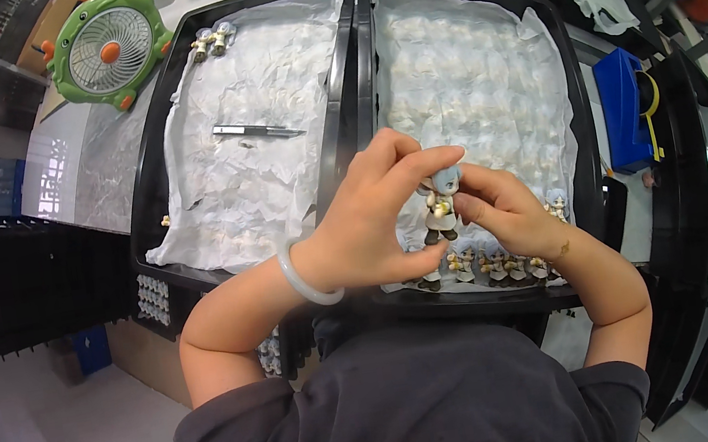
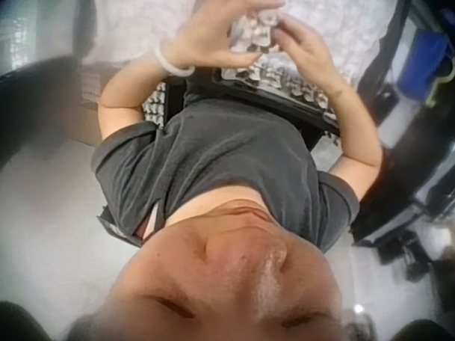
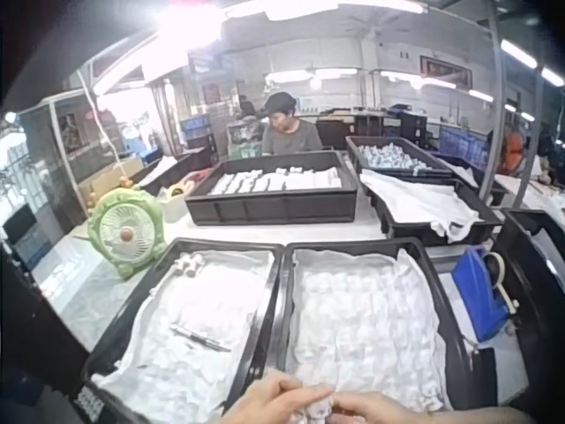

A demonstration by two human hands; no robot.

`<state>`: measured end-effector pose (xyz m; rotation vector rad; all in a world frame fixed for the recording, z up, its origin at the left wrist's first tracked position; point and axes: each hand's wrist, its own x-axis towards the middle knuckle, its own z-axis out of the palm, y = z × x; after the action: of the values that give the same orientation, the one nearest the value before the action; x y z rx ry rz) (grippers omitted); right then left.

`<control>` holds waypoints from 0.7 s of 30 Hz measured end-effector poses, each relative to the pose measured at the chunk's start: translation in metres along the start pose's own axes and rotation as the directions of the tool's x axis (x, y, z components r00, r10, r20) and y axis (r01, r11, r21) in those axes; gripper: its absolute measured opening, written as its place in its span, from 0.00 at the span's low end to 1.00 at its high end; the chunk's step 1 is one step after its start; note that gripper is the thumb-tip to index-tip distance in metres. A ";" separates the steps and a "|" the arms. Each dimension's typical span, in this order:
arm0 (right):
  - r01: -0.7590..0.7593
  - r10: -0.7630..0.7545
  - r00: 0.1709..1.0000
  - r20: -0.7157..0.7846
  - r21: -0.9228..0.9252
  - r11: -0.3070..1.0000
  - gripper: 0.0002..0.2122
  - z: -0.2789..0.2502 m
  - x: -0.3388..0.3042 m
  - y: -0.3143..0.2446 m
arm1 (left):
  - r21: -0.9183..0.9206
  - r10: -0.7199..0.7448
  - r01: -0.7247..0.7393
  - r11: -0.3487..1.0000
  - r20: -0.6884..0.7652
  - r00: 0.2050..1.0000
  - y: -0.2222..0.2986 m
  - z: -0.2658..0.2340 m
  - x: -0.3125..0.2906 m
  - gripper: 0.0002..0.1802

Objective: The person picks small figurines from a tray, attaches a small accessory to each one, and places the completed figurines into a separate tray. The process is repeated for multiple figurines.

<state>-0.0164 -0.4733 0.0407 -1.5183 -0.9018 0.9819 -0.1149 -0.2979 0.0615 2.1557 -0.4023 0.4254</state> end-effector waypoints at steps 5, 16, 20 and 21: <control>-0.133 0.113 0.980 0.162 0.119 0.984 0.12 0.001 0.001 0.005 | 0.175 0.046 -0.040 0.984 -0.030 0.998 -0.004 0.003 0.000 0.39; -0.236 0.172 0.949 0.262 0.235 0.943 0.14 -0.001 0.002 0.003 | 0.186 0.028 -0.029 0.982 0.012 1.000 -0.006 0.000 0.002 0.45; -0.241 0.194 0.961 0.199 0.249 0.938 0.15 -0.001 0.004 -0.002 | 0.188 0.050 -0.049 0.981 0.001 0.999 -0.008 0.002 0.001 0.45; -0.222 0.179 0.965 0.193 0.233 0.947 0.15 -0.002 0.004 -0.001 | 0.195 0.054 -0.054 0.979 0.002 0.999 -0.008 0.002 0.001 0.45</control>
<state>-0.0134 -0.4703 0.0415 -1.3408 -0.7144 1.3397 -0.1102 -0.2948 0.0553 2.3374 -0.4338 0.5171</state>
